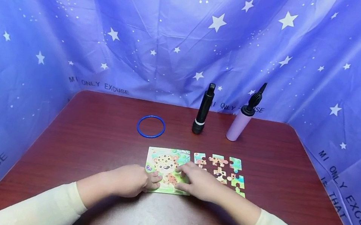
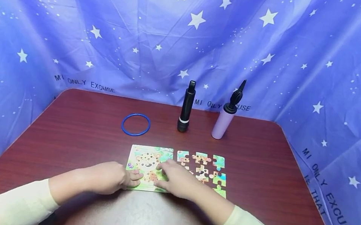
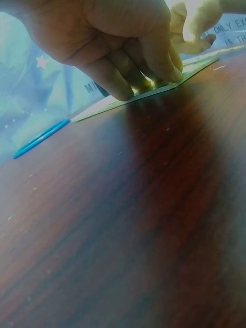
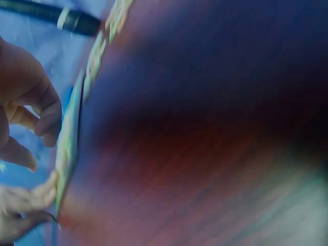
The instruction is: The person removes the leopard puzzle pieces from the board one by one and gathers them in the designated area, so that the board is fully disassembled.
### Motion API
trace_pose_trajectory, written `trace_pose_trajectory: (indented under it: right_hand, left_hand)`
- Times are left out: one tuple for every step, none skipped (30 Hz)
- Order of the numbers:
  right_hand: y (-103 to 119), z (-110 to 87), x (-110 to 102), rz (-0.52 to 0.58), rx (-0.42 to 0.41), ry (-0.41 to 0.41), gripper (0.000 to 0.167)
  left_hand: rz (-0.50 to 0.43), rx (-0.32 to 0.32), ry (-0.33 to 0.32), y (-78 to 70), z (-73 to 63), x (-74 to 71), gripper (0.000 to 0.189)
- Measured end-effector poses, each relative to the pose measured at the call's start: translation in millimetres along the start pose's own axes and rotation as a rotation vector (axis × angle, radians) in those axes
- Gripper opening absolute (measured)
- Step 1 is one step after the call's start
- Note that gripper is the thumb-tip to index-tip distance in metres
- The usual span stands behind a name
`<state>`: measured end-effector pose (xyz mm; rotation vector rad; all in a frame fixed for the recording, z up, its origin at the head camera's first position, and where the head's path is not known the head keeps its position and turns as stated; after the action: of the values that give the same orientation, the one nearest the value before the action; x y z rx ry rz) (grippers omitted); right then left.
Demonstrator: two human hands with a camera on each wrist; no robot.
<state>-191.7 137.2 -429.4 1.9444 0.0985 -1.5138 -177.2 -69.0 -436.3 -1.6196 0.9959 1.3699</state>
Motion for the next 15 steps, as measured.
trace_pose_trajectory:
  right_hand:
    - [3.1, 2.5, 3.7, -0.018, 0.001, 0.003, 0.041]
    - [5.2, 4.6, 6.7, -0.039, 0.006, 0.003, 0.042]
    - [6.7, 6.3, 8.9, -0.055, 0.009, 0.002, 0.041]
    - [7.8, 7.8, 10.7, -0.070, 0.014, 0.001, 0.040]
    - [8.6, 8.8, 12.1, -0.084, 0.015, -0.004, 0.039]
    - [9.0, 9.6, 13.4, -0.095, 0.016, -0.006, 0.037]
    - [9.2, 10.3, 14.5, -0.105, 0.015, -0.009, 0.035]
    - [9.6, 10.9, 15.4, -0.113, 0.014, -0.011, 0.033]
    - [10.1, 11.5, 16.3, -0.119, 0.012, -0.012, 0.030]
    - [10.5, 12.1, 17.2, -0.124, 0.012, -0.015, 0.029]
    - [10.7, 12.3, 18.0, -0.128, 0.010, -0.018, 0.028]
    - [10.9, 12.6, 18.6, -0.135, 0.012, -0.018, 0.027]
    - [11.1, 12.8, 19.0, -0.139, 0.012, -0.019, 0.026]
    - [11.5, 13.2, 19.2, -0.145, 0.012, -0.016, 0.026]
    - [11.8, 13.5, 19.3, -0.150, 0.012, -0.012, 0.026]
  left_hand:
    - [-0.003, -0.001, -0.002, -0.2, -0.1, -0.2, 0.048]
    - [-0.004, -0.001, -0.004, -0.5, -0.1, -0.4, 0.048]
    - [-0.003, 0.000, -0.006, -0.8, -0.2, -0.6, 0.048]
    - [0.000, 0.000, -0.006, -1.2, -0.2, -1.1, 0.048]
    - [0.001, -0.001, -0.007, -1.5, -0.2, -1.4, 0.048]
    - [0.004, -0.002, -0.005, -1.6, -0.2, -1.5, 0.049]
    - [0.005, -0.004, -0.004, -1.7, -0.1, -1.8, 0.049]
    - [0.002, -0.006, -0.005, -1.5, -0.1, -1.7, 0.049]
    - [-0.001, -0.007, -0.004, -1.4, -0.1, -1.8, 0.049]
    - [-0.007, -0.010, -0.005, -1.1, -0.1, -1.7, 0.049]
    - [-0.017, -0.015, -0.007, -0.8, -0.1, -1.5, 0.048]
    - [-0.029, -0.020, -0.012, -0.6, 0.0, -1.5, 0.046]
    - [-0.042, -0.026, -0.019, -0.4, 0.0, -1.5, 0.043]
    - [-0.043, -0.028, -0.029, -0.5, 0.0, -1.5, 0.041]
    - [-0.049, -0.036, -0.041, -0.6, -0.1, -1.6, 0.039]
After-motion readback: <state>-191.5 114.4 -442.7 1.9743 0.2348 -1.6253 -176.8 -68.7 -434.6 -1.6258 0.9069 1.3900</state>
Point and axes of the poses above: each hand's wrist, its own z-axis towards the middle knuckle, its own x-axis out of the palm, y = z × x, the point moved 4 cm from there along z, towards the middle knuckle, and after that the axes turned 5 degrees about x, right-handed, at the moved point
